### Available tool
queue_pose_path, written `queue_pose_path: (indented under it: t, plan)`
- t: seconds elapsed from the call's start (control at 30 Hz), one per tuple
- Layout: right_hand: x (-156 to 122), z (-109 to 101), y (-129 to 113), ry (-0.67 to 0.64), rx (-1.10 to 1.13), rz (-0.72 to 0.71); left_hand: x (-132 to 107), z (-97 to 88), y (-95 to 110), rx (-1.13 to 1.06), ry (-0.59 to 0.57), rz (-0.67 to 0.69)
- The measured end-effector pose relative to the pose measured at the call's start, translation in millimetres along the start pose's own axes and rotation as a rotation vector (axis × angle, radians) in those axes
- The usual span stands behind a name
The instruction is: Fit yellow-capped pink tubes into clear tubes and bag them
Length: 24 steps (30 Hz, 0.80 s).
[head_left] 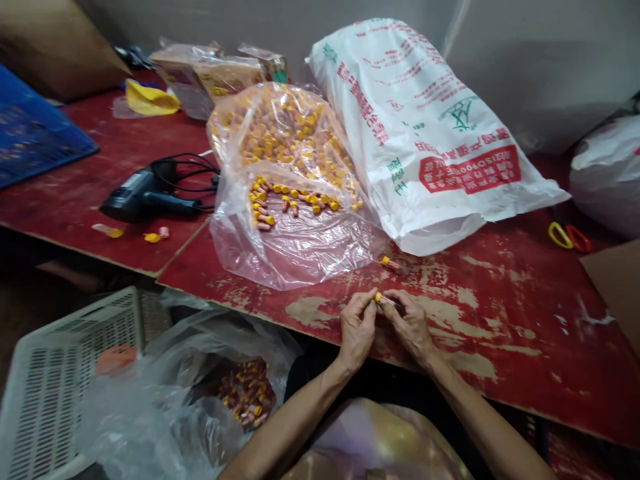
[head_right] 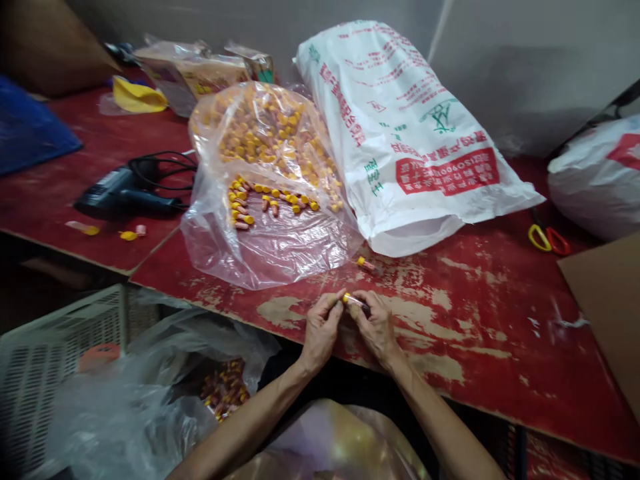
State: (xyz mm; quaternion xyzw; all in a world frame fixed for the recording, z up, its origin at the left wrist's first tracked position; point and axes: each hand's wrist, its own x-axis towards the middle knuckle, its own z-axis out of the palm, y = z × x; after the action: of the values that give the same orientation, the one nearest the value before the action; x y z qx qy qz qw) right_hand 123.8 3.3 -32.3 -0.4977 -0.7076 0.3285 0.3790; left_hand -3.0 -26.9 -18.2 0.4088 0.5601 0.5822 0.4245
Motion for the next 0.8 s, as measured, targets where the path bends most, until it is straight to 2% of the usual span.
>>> queue_pose_path:
  t: [0.1, 0.17, 0.2, 0.27, 0.33, 0.37, 0.4, 0.5, 0.57, 0.67, 0.73, 0.8]
  plan:
    - [5, 3, 5, -0.038, -0.144, -0.139, 11, -6.4, -2, 0.094, -0.101, 0.032]
    - [16, 3, 12, -0.079, -0.322, -0.291, 31, -17.8, -3, 0.217, -0.126, 0.121]
    - [22, 3, 15, -0.082, -0.421, -0.36, 44, -26.5, -3, 0.288, -0.084, 0.185]
    - [35, 3, 21, -0.047, -0.589, -0.447, 78, -49.7, 1, 0.474, 0.092, 0.299]
    - [43, 1, 25, 0.004, -0.668, -0.481, 117, -78.3, 7, 0.732, 0.25, 0.329]
    - [45, -2, 28, 0.032, -0.677, -0.487, 137, -93.2, 10, 0.901, 0.284, 0.3]
    - [45, -6, 31, 0.065, -0.676, -0.484, 157, -107.7, 13, 0.957, 0.299, 0.287]
    - [45, -28, 43, 0.193, -0.673, -0.415, 209, -145.2, 20, 1.035, 0.29, 0.272]
    - [49, -49, 56, 0.268, -0.686, -0.341, 233, -162.3, 21, 1.072, 0.243, 0.261]
    - [72, -77, 74, 0.335, -0.703, -0.245, 250, -175.0, 20, 1.119, 0.155, 0.25]
    - [101, -87, 80, 0.333, -0.728, -0.188, 252, -176.7, 18, 1.139, 0.113, 0.251]
    - [138, -90, 81, 0.279, -0.766, -0.136, 250, -175.7, 16, 1.15, 0.086, 0.257]
